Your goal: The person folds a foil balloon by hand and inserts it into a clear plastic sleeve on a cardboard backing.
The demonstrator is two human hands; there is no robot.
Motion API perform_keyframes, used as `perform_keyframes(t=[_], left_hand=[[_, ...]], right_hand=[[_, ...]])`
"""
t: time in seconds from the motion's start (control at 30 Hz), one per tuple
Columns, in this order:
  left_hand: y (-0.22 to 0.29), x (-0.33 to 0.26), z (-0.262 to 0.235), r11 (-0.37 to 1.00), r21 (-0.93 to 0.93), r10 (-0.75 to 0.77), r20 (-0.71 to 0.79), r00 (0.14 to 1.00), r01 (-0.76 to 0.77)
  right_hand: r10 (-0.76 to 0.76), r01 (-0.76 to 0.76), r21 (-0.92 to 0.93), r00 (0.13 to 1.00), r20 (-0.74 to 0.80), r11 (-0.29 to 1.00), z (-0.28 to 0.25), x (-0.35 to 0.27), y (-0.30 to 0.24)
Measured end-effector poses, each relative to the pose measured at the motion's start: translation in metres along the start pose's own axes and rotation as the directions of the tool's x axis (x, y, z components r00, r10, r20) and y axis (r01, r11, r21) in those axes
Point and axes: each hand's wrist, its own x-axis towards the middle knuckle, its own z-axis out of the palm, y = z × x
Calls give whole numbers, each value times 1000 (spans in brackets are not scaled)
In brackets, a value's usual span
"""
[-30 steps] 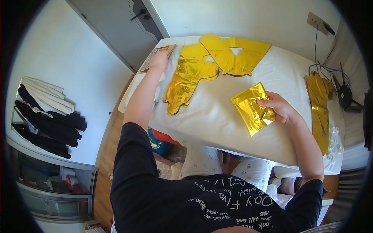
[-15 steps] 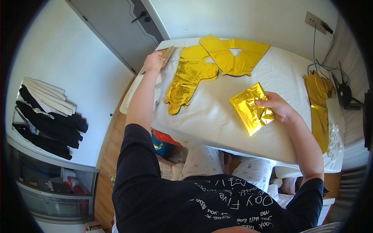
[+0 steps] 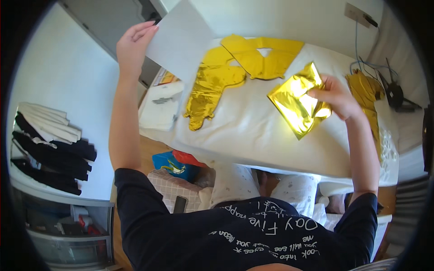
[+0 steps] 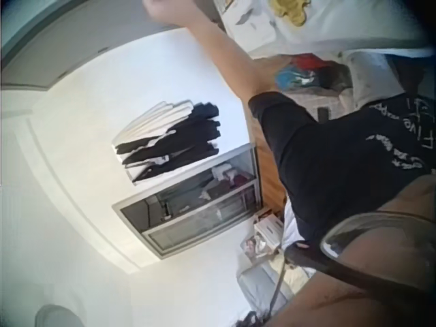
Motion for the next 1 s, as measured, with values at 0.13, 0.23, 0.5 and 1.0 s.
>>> perform_keyframes(t=[0.13, 0.23, 0.5, 1.0], left_hand=[[32, -13, 44, 938, -184, -145, 562, 815, 294], [56, -45, 121, 962, -93, -76, 813, 578, 258], [67, -127, 300, 908, -417, 394, 884, 251, 46], [80, -236, 191, 738, -507, 674, 559, 483, -444]], right_hand=[[-54, 64, -98, 994, 98, 993, 19, -31, -63], [86, -76, -79, 986, 145, 994, 36, -46, -80], [538, -536, -69, 843, 11, 841, 48, -33, 5], [589, -597, -48, 799, -118, 801, 23, -34, 52]])
